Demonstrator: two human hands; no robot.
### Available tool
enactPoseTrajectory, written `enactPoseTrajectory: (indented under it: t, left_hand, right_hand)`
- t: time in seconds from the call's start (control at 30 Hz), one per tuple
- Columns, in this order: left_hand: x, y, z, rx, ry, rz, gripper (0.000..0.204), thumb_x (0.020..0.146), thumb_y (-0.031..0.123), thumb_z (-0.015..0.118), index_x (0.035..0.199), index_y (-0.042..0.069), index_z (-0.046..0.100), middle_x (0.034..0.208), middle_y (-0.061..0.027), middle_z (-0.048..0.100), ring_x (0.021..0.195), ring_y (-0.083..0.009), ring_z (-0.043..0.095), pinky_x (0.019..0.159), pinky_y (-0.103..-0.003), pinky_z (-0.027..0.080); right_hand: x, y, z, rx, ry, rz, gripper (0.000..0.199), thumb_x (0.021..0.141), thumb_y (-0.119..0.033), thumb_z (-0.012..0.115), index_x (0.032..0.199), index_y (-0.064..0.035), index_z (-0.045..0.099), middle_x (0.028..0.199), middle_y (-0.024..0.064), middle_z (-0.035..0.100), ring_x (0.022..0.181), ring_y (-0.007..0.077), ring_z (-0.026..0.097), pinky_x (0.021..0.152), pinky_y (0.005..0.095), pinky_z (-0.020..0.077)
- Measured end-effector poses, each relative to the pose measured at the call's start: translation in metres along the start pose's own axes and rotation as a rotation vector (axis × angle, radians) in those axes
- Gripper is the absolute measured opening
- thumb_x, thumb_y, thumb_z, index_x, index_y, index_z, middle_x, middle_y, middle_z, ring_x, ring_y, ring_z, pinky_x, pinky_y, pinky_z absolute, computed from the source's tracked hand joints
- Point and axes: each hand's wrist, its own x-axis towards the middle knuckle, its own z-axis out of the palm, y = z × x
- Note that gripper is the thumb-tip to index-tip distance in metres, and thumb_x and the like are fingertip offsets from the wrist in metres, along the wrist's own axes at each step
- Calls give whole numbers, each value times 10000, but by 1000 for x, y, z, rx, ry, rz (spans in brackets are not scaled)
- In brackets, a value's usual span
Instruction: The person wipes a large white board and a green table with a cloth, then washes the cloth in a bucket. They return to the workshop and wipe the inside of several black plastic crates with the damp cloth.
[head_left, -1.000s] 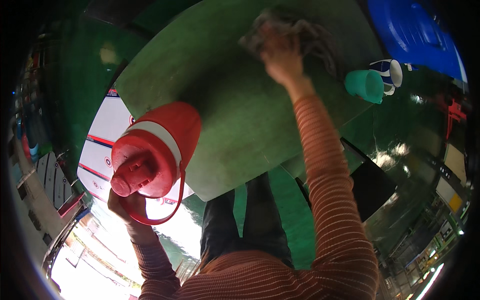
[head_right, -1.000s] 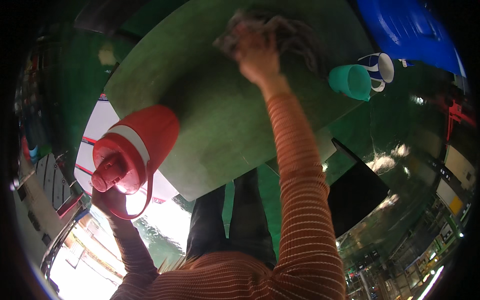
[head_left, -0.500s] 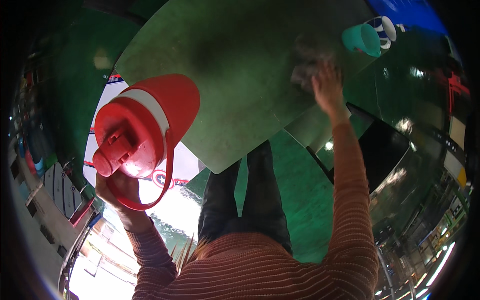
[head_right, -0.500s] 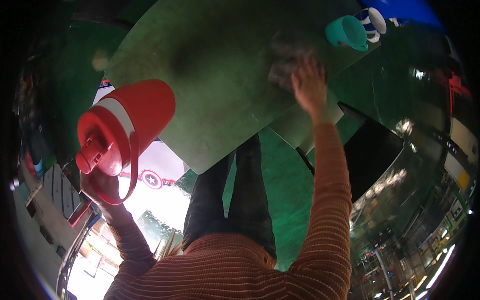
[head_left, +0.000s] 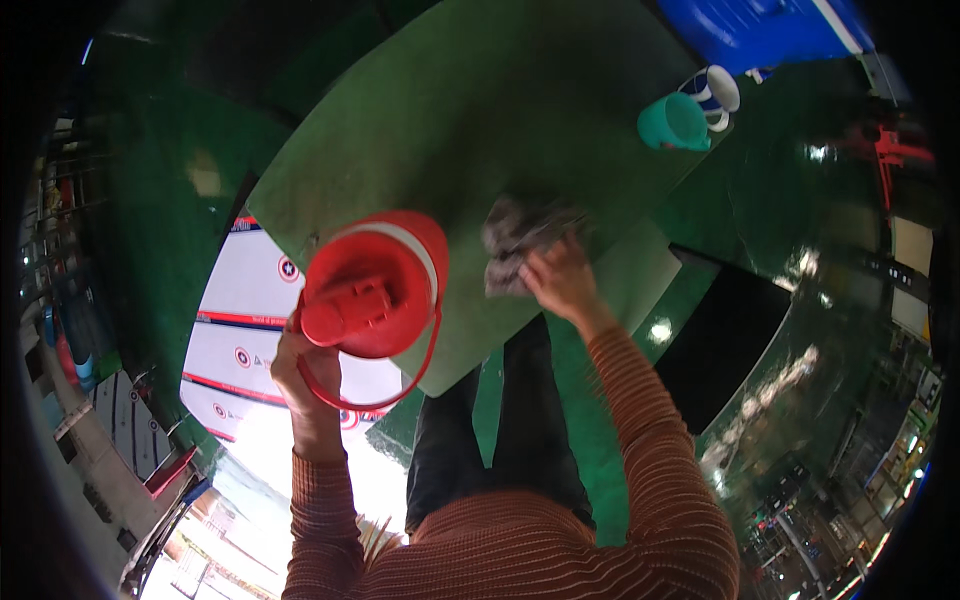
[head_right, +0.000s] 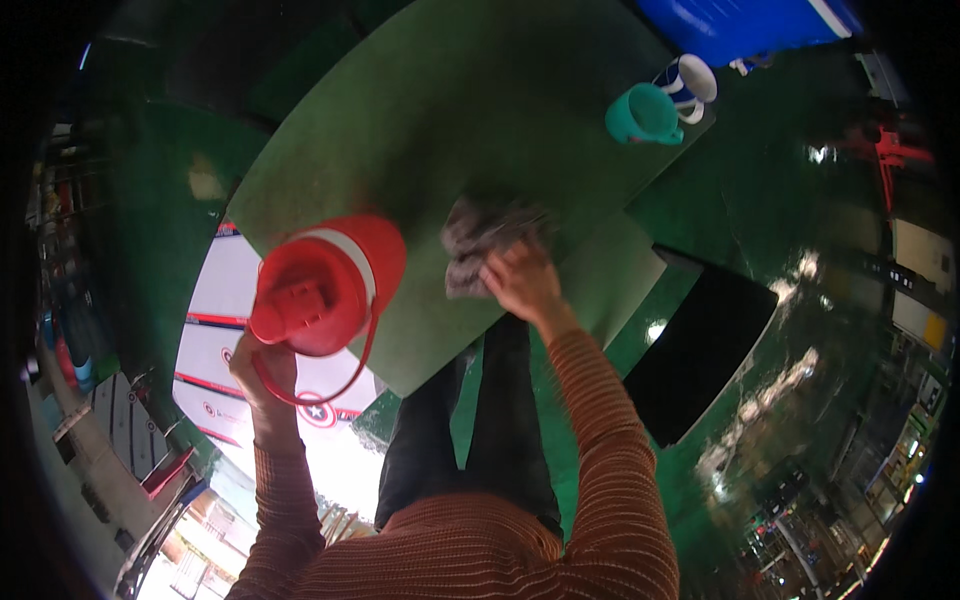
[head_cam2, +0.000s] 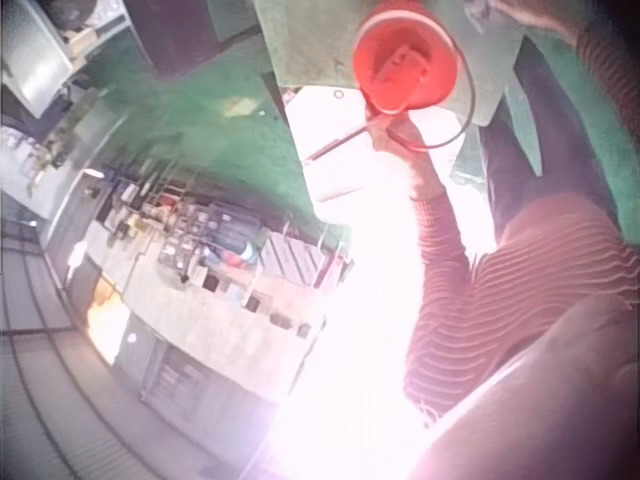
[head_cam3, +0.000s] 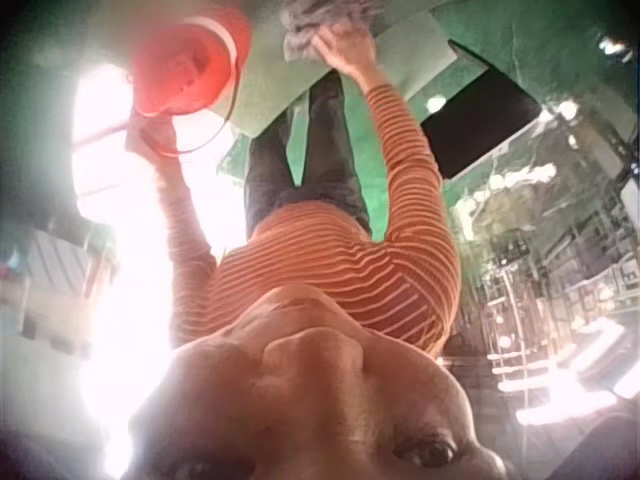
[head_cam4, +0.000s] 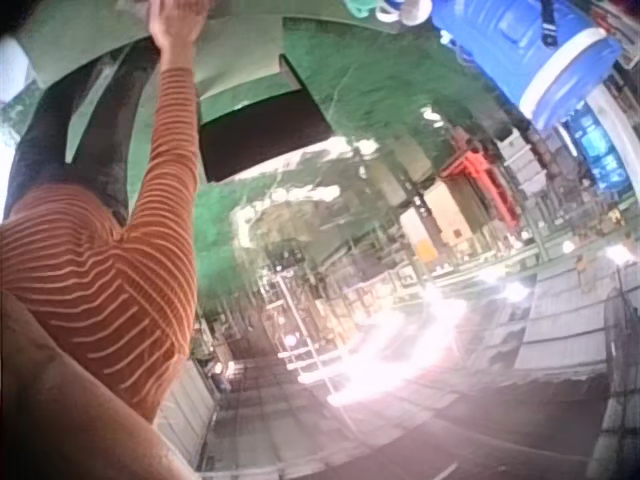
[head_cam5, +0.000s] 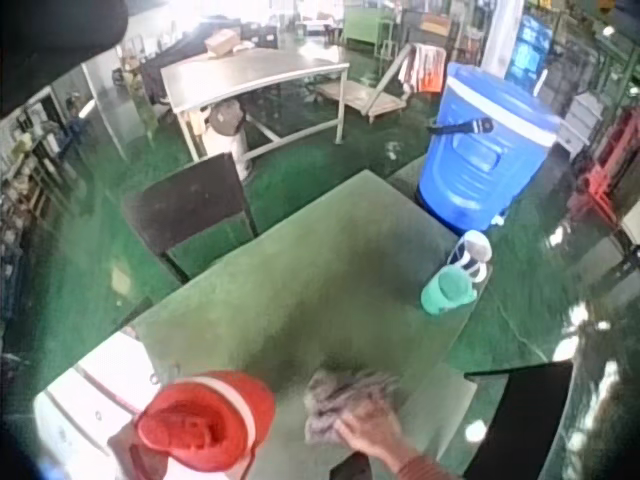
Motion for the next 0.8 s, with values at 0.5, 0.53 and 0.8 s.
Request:
enactPoseTrajectory:
  t: [0.5,0.53,0.8]
  left_hand:
    - [35,-48,34,61,236,-141,680,586,159,428,1217,-95,428,1179,-200,499,1108,-277,487,983,-373,369]
    - [33,-49,30,63,192,-138,681,581,151,426,1219,-87,431,1205,-193,482,1128,-279,472,986,-380,369]
    - [42,-39,49,178,78,-111,548,755,218,488,1237,-33,420,1235,-155,450,1155,-282,443,967,-401,391]
  right_hand:
    - [332,225,-85,-138,472,238,484,899,-408,348,1295,-137,410,1426,40,272,1307,274,233,1056,544,112]
    - [334,208,-86,-190,439,206,473,897,-396,357,1263,-109,444,1424,58,273,1310,282,226,1055,546,110]
    - [289,57,-44,267,386,-508,428,842,-317,485,1214,-104,504,1376,46,360,1298,245,281,1059,518,139]
